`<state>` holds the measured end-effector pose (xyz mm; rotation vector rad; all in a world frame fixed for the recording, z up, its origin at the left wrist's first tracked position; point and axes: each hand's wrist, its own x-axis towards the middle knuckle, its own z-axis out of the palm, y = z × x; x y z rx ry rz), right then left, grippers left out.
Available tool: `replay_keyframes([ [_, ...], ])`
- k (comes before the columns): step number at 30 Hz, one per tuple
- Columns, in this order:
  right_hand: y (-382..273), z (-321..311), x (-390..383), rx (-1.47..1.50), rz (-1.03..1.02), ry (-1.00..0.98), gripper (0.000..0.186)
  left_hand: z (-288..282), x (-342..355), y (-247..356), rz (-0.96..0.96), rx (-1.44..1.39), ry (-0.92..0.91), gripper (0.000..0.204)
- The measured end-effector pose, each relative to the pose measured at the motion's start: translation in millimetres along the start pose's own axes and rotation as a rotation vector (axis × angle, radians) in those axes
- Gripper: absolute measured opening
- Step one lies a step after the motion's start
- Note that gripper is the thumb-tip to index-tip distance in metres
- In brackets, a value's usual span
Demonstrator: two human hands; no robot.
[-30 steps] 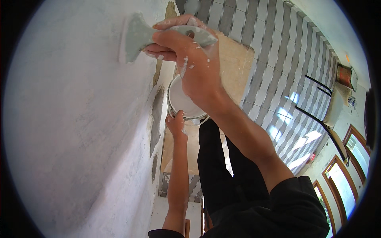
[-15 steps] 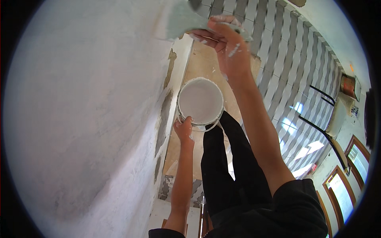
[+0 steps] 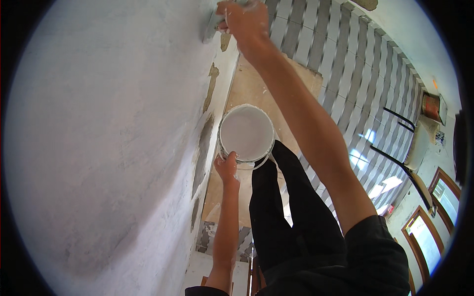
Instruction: Applying putty or wall filler to a wall using a spatula and a bucket of substance.
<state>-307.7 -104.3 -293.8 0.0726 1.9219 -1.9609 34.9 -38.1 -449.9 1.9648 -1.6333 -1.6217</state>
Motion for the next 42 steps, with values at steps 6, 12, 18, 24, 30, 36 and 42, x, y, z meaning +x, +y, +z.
replay_keyframes([
  [6, -56.3, -29.0, -11.0, 0.362, 0.010, -0.199, 0.025, 12.7, 1.2, 4.9, -0.010, -0.059, -0.003, 0.024],
  [12, -63.0, -46.8, -16.1, 0.709, -0.013, -0.343, 0.027, 12.3, 9.5, 0.8, -0.002, -0.066, 0.004, 0.023],
  [18, 18.5, -52.4, 23.2, 1.022, -0.196, -0.550, 0.022, 8.9, 0.7, 12.5, 0.022, -0.100, -0.064, 0.024],
  [24, 112.2, -54.5, 41.0, 0.966, 0.049, -0.317, 0.008, 5.0, 7.8, -0.2, 0.036, -0.050, -0.073, 0.023],
  [30, 143.0, -67.3, 60.7, 0.780, 0.094, -0.249, 0.016, 1.5, 3.6, 6.5, 0.037, -0.101, -0.025, 0.022],
  [36, 95.7, -57.4, 89.0, 0.487, -0.066, -0.152, 0.022, -1.9, 6.3, 2.4, 0.006, -0.095, -0.069, 0.020],
  [42, 7.0, -28.1, 79.3, 0.280, -0.143, -0.079, 0.016, 6.7, 0.0, 17.0, 0.060, -0.135, -0.049, 0.012],
])
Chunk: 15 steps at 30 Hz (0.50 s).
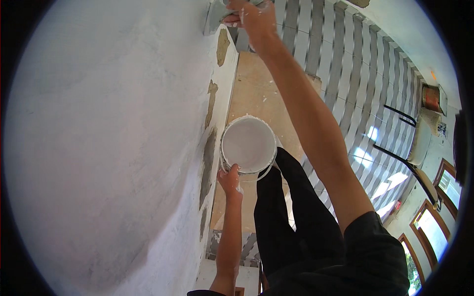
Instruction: Applying putty or wall filler to a wall using a spatula and a bucket of substance.
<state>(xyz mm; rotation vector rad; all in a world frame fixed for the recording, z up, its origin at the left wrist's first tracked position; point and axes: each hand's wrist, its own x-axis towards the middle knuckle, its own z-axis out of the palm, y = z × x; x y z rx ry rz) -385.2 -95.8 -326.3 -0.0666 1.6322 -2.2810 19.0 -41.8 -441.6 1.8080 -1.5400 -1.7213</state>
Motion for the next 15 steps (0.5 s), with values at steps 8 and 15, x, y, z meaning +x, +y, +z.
replay_keyframes([
  [8, -45.6, -12.0, -8.5, 0.432, 0.027, -0.281, 0.025, -1.0, 4.4, 15.7, 0.010, 0.094, 0.002, 0.016],
  [15, 21.4, -36.1, 13.0, 0.543, -0.080, -0.384, 0.034, -1.0, 6.2, 21.8, -0.039, 0.131, -0.001, 0.012],
])
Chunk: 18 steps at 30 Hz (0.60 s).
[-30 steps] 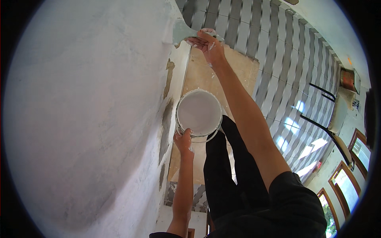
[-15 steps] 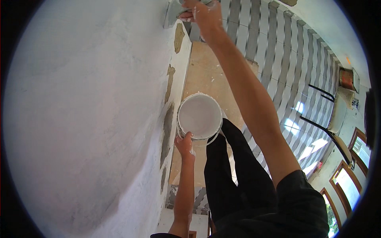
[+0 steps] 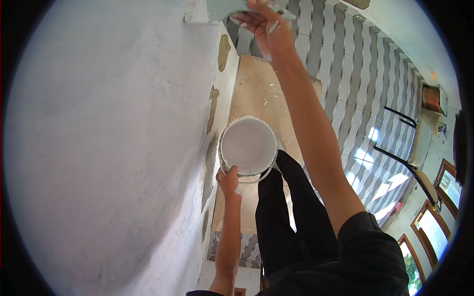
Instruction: Applying putty or wall filler to a wall using a spatula and a bucket of substance.
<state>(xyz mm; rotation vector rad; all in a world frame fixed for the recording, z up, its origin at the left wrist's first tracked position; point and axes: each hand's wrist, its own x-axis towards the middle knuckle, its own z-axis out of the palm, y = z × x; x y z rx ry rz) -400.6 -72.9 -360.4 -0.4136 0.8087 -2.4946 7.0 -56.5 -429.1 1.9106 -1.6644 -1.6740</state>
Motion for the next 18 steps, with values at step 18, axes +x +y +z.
replay_keyframes([
  [18, 37.0, -24.8, -14.5, -0.341, 0.099, 0.420, 0.025, 1.0, 2.1, -1.7, -0.045, -0.005, -0.015, 0.021],
])
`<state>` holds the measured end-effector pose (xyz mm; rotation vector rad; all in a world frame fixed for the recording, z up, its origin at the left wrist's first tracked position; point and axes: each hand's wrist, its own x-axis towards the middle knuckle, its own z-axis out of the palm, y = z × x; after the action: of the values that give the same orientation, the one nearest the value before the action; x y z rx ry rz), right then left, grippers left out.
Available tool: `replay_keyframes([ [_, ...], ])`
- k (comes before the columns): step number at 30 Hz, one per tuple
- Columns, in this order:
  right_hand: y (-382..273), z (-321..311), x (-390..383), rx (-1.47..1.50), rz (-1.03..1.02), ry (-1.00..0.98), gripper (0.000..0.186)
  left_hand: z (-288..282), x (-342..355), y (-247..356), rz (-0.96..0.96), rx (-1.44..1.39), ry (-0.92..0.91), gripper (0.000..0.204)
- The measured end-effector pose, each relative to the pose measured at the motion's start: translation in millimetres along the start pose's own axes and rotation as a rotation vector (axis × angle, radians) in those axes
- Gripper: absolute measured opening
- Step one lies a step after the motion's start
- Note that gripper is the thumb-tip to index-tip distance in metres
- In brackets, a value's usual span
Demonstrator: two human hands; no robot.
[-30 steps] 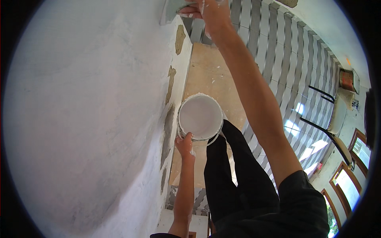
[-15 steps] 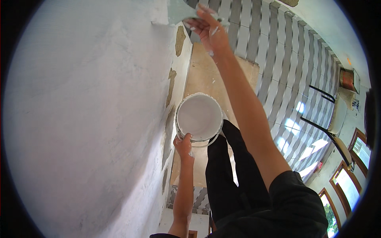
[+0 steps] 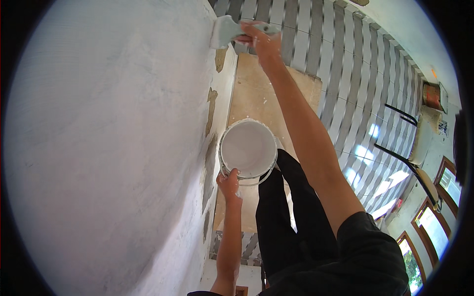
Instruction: Applying putty or wall filler to a wall using a spatula and a bucket of substance.
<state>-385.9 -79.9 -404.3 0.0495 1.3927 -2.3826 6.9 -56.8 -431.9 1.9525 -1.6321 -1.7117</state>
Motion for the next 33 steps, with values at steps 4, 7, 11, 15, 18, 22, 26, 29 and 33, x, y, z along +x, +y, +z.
replay_keyframes([
  [4, -32.2, 32.9, -10.6, -0.168, -0.073, -0.062, 0.016, -1.2, 3.7, -10.5, 0.087, -0.033, 0.005, 0.022],
  [7, -53.0, 32.5, -16.4, -0.024, -0.088, -0.113, 0.020, -0.7, 5.4, -8.6, 0.064, 0.006, 0.001, 0.022],
  [11, -64.7, 24.9, -19.5, 0.220, -0.110, -0.370, 0.031, 3.2, 0.5, -0.8, 0.058, -0.031, 0.004, 0.017],
  [15, -57.4, 27.7, -18.8, 0.531, -0.137, -0.436, 0.028, 1.1, -4.3, 13.8, -0.019, -0.058, 0.005, 0.015],
  [18, -27.5, 26.0, -18.4, 0.519, -0.025, -0.228, 0.028, -9.4, 3.2, -2.7, 0.058, 0.021, 0.010, 0.017],
  [22, 39.3, -14.9, -11.0, 0.487, 0.096, -0.078, 0.032, -6.2, -2.4, 5.3, 0.062, -0.044, 0.014, 0.018],
  [26, 65.2, -44.7, -5.7, 0.289, 0.194, 0.003, 0.031, -7.3, -5.8, 8.8, -0.023, -0.062, 0.012, 0.017],
  [29, 61.1, -45.4, -1.9, 0.149, 0.178, 0.035, 0.031, -9.7, -4.9, 4.0, -0.006, -0.077, 0.009, 0.017],
  [33, 24.9, -13.5, -1.4, -0.046, 0.088, 0.023, 0.026, -13.8, -4.0, -2.5, 0.008, -0.055, 0.009, 0.017],
])
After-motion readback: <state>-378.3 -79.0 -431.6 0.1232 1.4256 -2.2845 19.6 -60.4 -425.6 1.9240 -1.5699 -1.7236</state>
